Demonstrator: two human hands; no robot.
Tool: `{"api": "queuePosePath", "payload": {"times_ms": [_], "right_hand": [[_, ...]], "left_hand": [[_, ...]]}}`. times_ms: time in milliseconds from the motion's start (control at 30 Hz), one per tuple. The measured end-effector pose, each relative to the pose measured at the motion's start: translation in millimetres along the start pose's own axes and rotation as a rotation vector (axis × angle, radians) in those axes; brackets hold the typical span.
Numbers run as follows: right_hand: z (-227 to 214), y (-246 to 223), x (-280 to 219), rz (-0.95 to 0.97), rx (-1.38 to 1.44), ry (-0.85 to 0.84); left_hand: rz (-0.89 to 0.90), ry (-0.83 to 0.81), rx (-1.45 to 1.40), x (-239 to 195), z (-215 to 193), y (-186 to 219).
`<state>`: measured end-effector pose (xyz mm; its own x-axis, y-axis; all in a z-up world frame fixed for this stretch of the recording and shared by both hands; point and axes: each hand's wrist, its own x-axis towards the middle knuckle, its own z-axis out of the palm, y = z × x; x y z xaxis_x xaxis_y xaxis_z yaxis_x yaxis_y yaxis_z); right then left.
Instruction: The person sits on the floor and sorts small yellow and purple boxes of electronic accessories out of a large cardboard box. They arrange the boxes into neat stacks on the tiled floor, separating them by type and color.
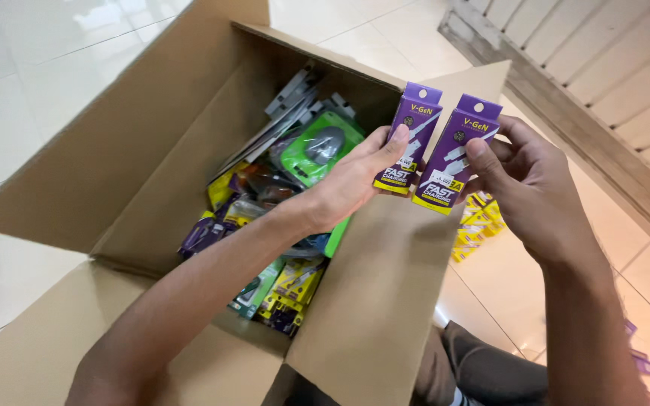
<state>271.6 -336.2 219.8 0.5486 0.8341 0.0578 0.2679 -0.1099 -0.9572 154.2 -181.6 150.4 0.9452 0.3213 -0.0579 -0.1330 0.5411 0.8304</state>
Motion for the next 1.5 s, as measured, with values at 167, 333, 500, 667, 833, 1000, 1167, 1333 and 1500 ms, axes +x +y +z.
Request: {"api": "queuePosePath", "payload": {"times_ms": [167,333,500,667,833,1000,1167,1333,1500], "right_hand": [[-36.9,11.2,-21.0,0.028,0.001,0.142],[-57.3,22.4,-35.9,0.047,-0.001,0.195],[-72.8,36.9,-43.5,-0.007,0.029,0.186],[-81.7,40.2,-52.4,-0.011,0.027,0.202],[-93.2,44.4,-65.9,-0.019,0.041,0.232],[-110.2,51.2,-85.7,-0.032,0.048,0.273],[-133.3,73.9,-108.8,0.003,0.035,0.337],[-158.2,86.0,-134.2,0.063,0.053,0.4],[-186.2,119.8,-155.1,0.103,0.141,0.482]], "left_hand": [[-0.015,-0.035,0.009,2.2,44.6,-0.6],[-0.022,-0.149,0.034,1.6,63.8,-8.1],[-0.061,-0.134,0.144,-0.5,77.2,-8.4],[-0.101,-0.156,0.153,-3.9,92.8,-6.7],[-0.114,-0.155,0.223,-2.3,109.1,-14.8],[-0.165,-0.133,0.288,2.2,137.8,-30.0],[-0.176,-0.09,0.131,19.1,164.3,-72.8],[-0.246,-0.126,0.157,36.8,194.7,-105.8],[-0.323,-0.151,-0.006,57.2,219.0,-148.2]]}}
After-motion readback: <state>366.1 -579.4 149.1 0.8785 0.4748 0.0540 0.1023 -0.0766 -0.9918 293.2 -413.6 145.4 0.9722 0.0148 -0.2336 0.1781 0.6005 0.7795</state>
